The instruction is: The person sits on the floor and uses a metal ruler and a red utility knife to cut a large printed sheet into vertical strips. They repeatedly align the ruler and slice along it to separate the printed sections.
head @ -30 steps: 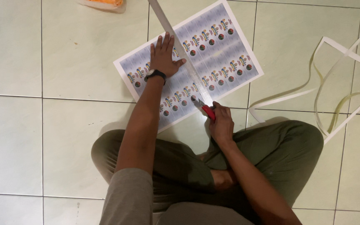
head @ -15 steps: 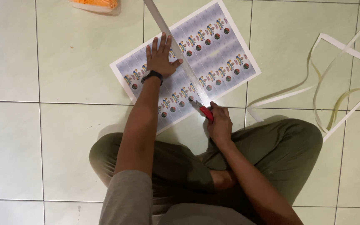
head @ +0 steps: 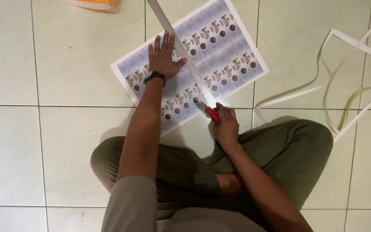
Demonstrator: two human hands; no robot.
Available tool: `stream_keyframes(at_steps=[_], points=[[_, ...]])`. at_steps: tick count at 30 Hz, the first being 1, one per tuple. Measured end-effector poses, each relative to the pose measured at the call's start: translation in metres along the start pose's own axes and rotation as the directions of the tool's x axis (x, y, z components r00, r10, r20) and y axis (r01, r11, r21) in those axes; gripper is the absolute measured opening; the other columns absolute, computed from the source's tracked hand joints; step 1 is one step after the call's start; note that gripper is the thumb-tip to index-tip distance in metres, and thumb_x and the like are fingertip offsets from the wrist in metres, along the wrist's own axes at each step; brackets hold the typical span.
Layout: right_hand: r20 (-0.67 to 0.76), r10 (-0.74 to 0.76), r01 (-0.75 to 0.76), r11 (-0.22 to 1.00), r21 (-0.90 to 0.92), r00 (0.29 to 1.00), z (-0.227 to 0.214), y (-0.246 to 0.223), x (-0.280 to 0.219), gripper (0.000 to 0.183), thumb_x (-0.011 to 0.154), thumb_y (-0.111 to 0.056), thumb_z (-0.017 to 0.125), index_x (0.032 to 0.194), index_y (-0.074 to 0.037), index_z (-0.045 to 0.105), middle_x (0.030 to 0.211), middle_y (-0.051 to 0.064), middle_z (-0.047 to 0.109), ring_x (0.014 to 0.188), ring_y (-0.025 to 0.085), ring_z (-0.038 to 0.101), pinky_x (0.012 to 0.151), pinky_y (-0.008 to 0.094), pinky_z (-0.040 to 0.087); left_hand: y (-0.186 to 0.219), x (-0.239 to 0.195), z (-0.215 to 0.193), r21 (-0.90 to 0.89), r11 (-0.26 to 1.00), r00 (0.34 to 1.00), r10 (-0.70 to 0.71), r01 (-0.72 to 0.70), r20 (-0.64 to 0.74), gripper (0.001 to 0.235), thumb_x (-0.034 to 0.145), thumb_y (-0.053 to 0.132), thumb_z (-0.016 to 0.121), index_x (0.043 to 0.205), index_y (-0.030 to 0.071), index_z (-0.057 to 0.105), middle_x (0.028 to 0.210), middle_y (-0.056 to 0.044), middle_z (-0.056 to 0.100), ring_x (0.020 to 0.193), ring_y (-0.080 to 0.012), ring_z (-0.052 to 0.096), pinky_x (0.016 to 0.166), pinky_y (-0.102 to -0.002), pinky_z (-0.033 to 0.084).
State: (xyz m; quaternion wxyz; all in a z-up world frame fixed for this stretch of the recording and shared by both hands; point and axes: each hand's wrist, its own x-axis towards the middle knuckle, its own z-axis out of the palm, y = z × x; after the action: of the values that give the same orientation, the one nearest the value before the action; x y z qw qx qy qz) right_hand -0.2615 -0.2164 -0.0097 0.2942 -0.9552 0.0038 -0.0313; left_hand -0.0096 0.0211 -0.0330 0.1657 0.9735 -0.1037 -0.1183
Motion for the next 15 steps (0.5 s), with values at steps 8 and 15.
stream_keyframes(at_steps=[8, 15], points=[[0.013, 0.062, -0.063, 0.996, 0.064, 0.998, -0.01, -0.012, 0.002, 0.029, 0.076, 0.01, 0.064, 0.1, -0.005, 0.064, 0.137, 0.004, 0.069, 0.119, 0.03, 0.057, 0.075, 0.046, 0.058, 0.003, -0.004, -0.01, -0.048, 0.999, 1.0, 0.002, -0.001, 0.025, 0.093, 0.1, 0.073, 0.049, 0.169, 0.026, 0.007, 0.176, 0.004, 0.0, 0.162, -0.0288, -0.004, 0.129, -0.057, -0.003], [0.018, 0.089, -0.09, 0.994, 0.063, 0.996, -0.008, -0.011, 0.003, 0.023, 0.075, 0.007, 0.065, 0.094, -0.006, 0.063, 0.137, 0.002, 0.069, 0.119, 0.029, 0.057, 0.082, 0.045, 0.057, 0.002, -0.005, -0.009, -0.051, 0.999, 1.0, 0.01, -0.009, 0.013, 0.094, 0.1, 0.073, 0.049, 0.169, 0.026, 0.006, 0.176, 0.003, 0.0, 0.162, -0.0289, -0.004, 0.129, -0.057, -0.004]])
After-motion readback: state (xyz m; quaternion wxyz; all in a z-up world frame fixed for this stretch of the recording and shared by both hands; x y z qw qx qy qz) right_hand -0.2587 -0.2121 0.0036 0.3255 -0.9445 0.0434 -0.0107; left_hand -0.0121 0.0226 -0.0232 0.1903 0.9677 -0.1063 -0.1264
